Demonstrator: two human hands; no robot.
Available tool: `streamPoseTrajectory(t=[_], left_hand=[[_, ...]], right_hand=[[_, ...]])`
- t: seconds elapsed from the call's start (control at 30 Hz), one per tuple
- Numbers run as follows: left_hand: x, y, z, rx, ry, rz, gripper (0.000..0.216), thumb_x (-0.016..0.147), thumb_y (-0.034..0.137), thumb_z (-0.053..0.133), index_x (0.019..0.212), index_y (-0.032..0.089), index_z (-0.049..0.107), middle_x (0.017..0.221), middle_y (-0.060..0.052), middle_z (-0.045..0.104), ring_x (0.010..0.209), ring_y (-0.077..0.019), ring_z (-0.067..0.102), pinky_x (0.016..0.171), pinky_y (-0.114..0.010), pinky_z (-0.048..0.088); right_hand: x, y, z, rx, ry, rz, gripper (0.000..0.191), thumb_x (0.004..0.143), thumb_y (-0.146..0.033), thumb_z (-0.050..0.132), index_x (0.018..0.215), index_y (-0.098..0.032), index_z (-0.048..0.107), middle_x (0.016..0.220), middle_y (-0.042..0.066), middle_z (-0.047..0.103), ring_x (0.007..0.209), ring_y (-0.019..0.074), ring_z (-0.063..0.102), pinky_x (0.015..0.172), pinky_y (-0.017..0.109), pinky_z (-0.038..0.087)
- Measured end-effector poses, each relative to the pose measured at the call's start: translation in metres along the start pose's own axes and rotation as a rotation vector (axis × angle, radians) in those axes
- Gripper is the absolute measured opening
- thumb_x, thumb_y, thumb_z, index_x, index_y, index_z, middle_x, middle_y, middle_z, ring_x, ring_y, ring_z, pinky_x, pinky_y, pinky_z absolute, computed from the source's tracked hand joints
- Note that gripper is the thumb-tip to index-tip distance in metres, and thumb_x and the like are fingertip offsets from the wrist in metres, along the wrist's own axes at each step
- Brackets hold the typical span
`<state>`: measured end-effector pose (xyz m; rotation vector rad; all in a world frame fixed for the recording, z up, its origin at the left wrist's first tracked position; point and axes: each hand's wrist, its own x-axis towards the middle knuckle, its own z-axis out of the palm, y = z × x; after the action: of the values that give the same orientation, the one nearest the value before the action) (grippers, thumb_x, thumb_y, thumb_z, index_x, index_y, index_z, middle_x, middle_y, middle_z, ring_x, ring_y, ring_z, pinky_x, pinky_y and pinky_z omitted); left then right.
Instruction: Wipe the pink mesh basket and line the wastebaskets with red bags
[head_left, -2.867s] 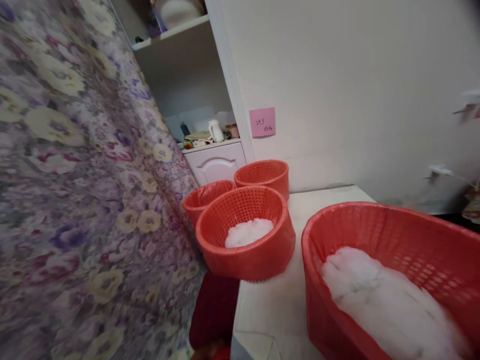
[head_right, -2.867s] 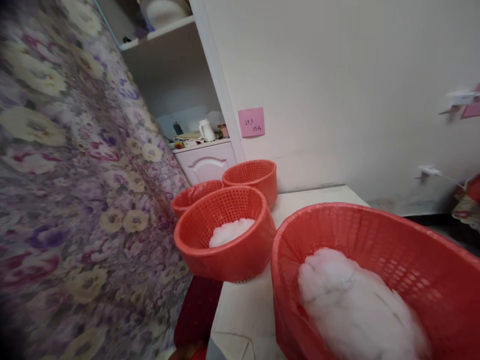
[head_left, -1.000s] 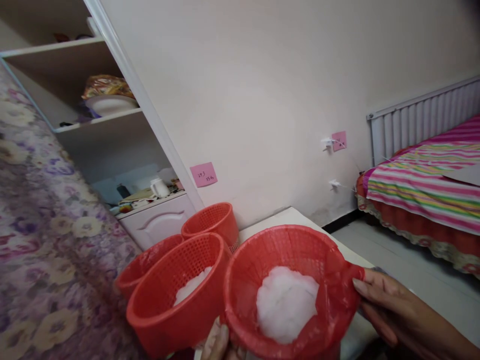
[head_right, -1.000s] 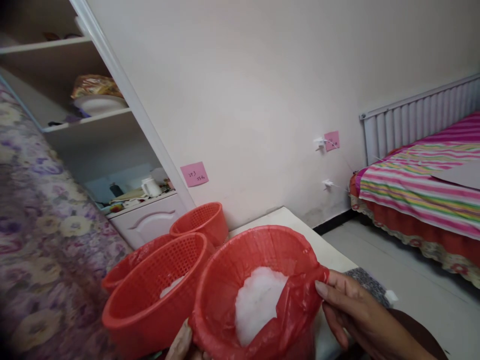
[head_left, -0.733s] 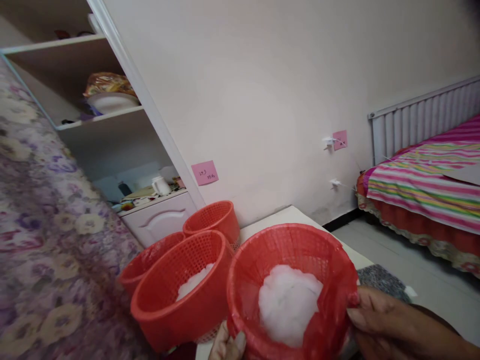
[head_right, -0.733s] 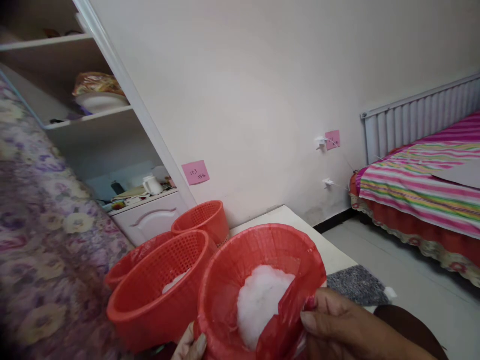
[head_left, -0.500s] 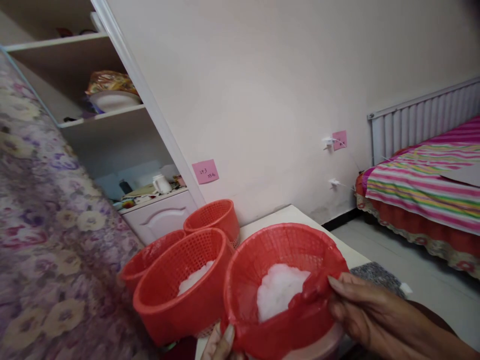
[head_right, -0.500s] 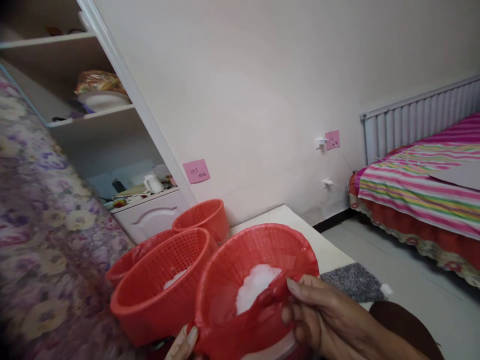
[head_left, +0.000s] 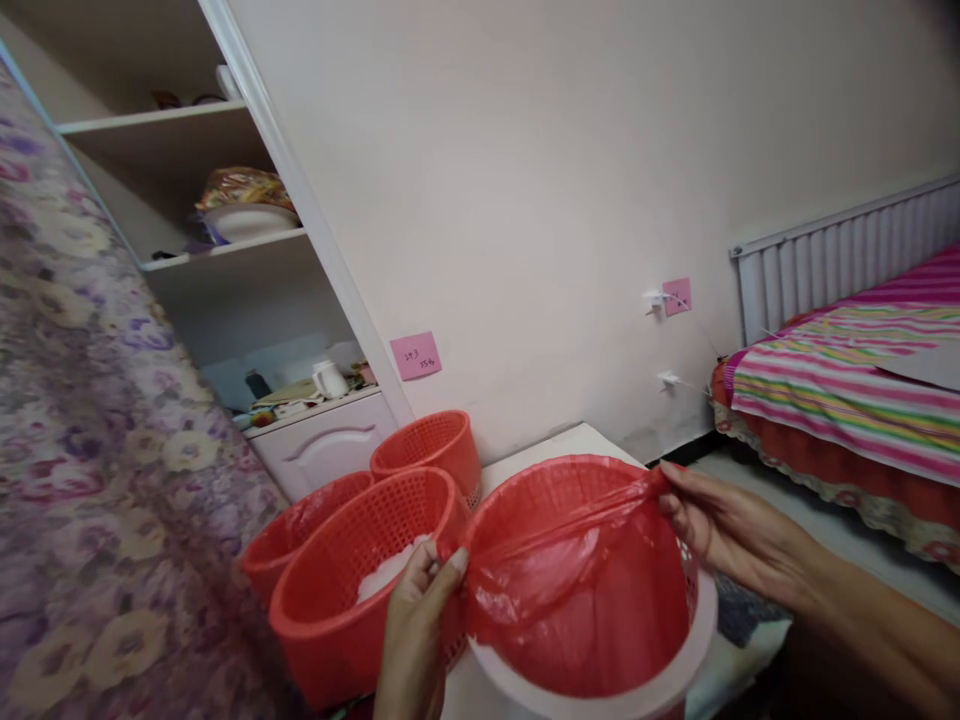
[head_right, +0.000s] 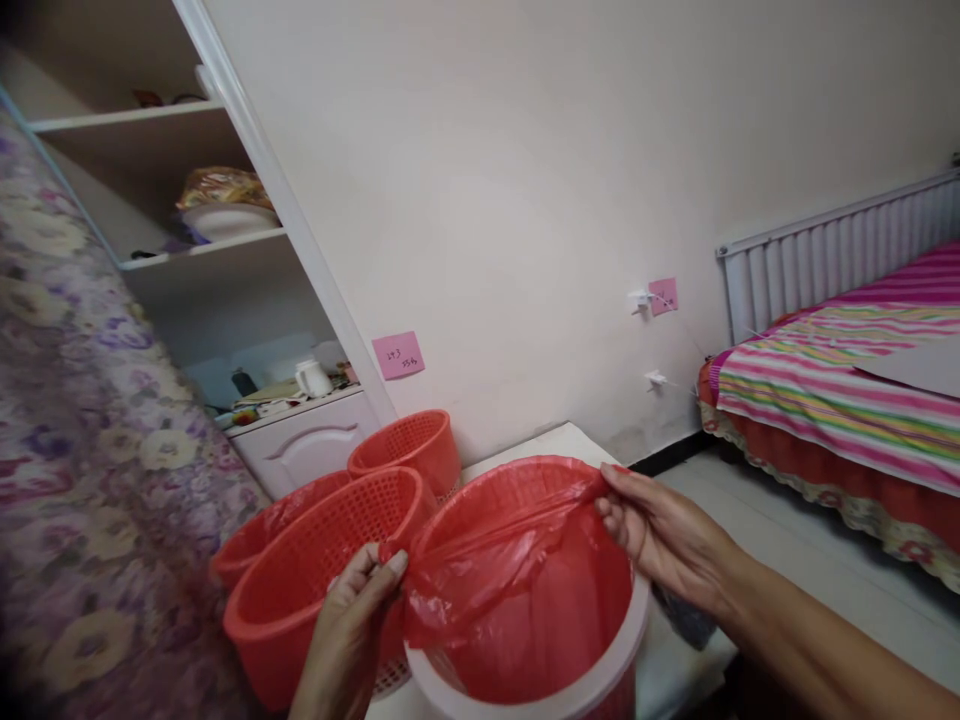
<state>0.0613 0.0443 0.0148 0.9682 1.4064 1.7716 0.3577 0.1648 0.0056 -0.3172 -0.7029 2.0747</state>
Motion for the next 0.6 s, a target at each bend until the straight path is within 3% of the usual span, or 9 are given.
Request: streamPoseTrajectory(t=[0.2,0.43,0.5,0.6], left_hand=[[0.008,-0.020,0.011,0.191,0.096,0.160,0.041,0.064,0.044,0.082,0.066,0.020,0.050,0.064,0.007,0.046,0.063,-0.0100,0.041,0.059,-0.020,0.037],[0.004,-0.051,0.017,0.226,0.269,0.235,0.044,0.067,0.058,0.076,0.075,0.021,0.052,0.065,0.007,0.046,0.064,-0.0109,0.043,0.061,-0.021,0.038],[0.001,-0.056,0.023,0.183,0.308,0.233,0.046,0.064,0.058,0.078,0.077,0.021,0.053,0.065,0.007,0.048,0.064,-0.0109,0.046,0.063,-0.021,0.040],[0.001,-0.055,0.026,0.027,0.323,0.175,0.047,0.058,0.053,0.083,0.077,0.022,0.054,0.067,0.006,0.055,0.065,-0.0114,0.052,0.064,-0.021,0.043]], right_hand=[[0.026,-0.019,0.011,-0.387,-0.147,-0.207,0.026,0.088,-0.034,0.069,0.072,-0.014,0.066,0.058,-0.001,0.062,0.051,0.0072,0.055,0.049,0.014,0.045],[0.050,-0.015,0.044,-0.489,-0.281,-0.337,0.031,0.089,-0.037,0.063,0.067,-0.015,0.060,0.062,0.000,0.057,0.056,0.0099,0.048,0.056,0.021,0.037],[0.053,-0.017,0.042,-0.525,-0.267,-0.347,0.033,0.088,-0.038,0.064,0.065,-0.016,0.056,0.059,-0.001,0.054,0.054,0.0097,0.044,0.054,0.022,0.033],[0.057,-0.031,0.020,-0.643,-0.221,-0.320,0.039,0.090,-0.046,0.060,0.064,-0.016,0.056,0.054,-0.001,0.054,0.049,0.0093,0.042,0.050,0.023,0.029]])
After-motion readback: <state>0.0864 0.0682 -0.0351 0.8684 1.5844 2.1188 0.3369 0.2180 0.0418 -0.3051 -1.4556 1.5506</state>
